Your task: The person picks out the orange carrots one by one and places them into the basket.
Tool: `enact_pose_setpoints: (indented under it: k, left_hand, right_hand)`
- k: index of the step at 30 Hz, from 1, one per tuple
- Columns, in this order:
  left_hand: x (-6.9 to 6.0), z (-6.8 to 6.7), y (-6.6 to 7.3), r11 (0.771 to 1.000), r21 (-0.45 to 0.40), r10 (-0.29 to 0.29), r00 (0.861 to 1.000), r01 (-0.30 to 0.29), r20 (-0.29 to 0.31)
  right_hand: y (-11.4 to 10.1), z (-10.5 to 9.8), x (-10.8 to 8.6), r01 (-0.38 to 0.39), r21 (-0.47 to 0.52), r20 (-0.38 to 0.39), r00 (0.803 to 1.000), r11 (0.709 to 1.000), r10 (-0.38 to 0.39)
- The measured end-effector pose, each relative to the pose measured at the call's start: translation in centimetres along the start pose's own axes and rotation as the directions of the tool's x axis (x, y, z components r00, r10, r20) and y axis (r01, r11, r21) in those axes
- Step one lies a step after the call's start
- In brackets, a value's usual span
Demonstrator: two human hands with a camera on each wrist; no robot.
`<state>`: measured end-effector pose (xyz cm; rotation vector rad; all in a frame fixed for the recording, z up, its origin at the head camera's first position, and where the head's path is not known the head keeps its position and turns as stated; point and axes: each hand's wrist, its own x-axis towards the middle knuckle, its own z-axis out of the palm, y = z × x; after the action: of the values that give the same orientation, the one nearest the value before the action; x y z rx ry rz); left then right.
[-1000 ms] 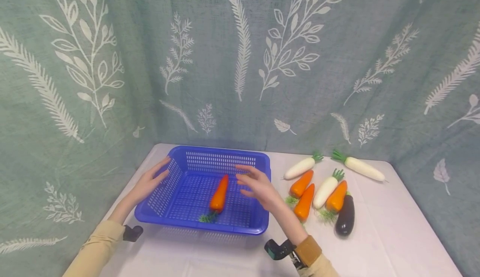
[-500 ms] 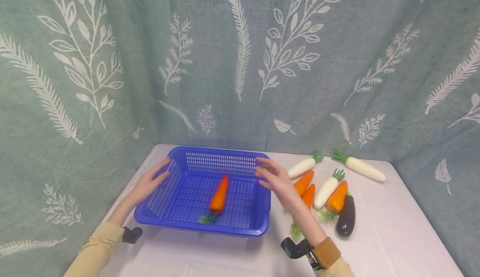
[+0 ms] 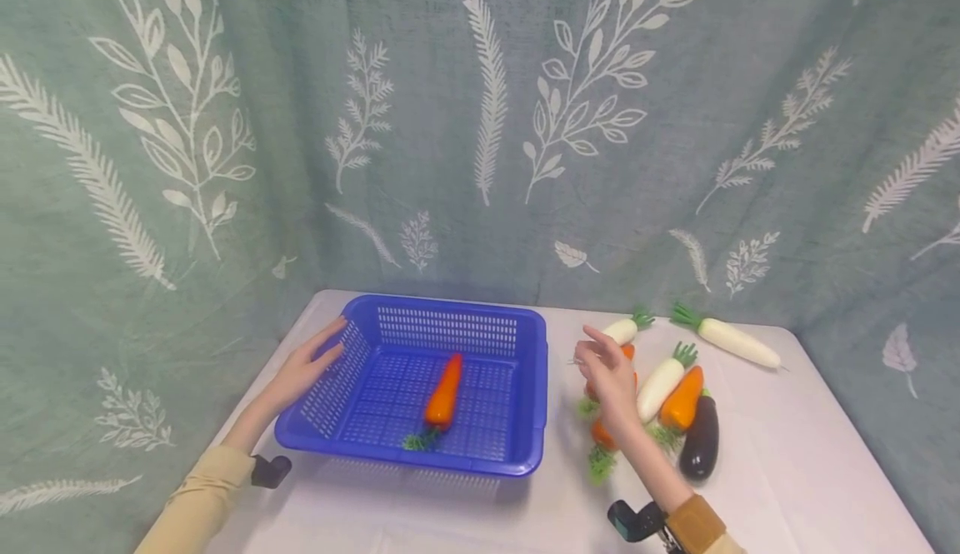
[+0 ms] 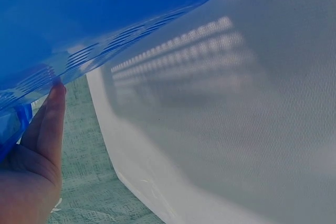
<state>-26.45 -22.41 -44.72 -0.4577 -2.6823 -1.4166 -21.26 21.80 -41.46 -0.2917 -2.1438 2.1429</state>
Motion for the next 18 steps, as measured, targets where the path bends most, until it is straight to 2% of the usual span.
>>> enact_pose_setpoints:
  k: [5,10,14,18]
  left_hand:
    - [0.0,0.2,-0.2,1.000,0.002,-0.007,1.000,0.007,0.005]
    - [0.1,0.2,-0.4,1.000,-0.012,-0.014,1.000,0.014,0.012]
    - [0.1,0.2,-0.4,1.000,-0.014,-0.018,1.000,0.018,0.013]
    - [0.0,0.2,-0.4,1.000,-0.016,-0.018,1.000,0.019,0.014]
  right_hand:
    - [1.3,-2.1,0.2,-0.025,-0.109,-0.011,1.000,0.994,0.024]
    - [2.2,-3.9,0.2,-0.056,-0.238,-0.053,0.998,0.970,0.045]
    - [2.8,-5.2,0.2,-0.034,-0.301,-0.107,0.994,0.953,0.001]
    - [3.5,-6.3,-0.1,-0.033,-0.361,-0.181,0.983,0.932,-0.035]
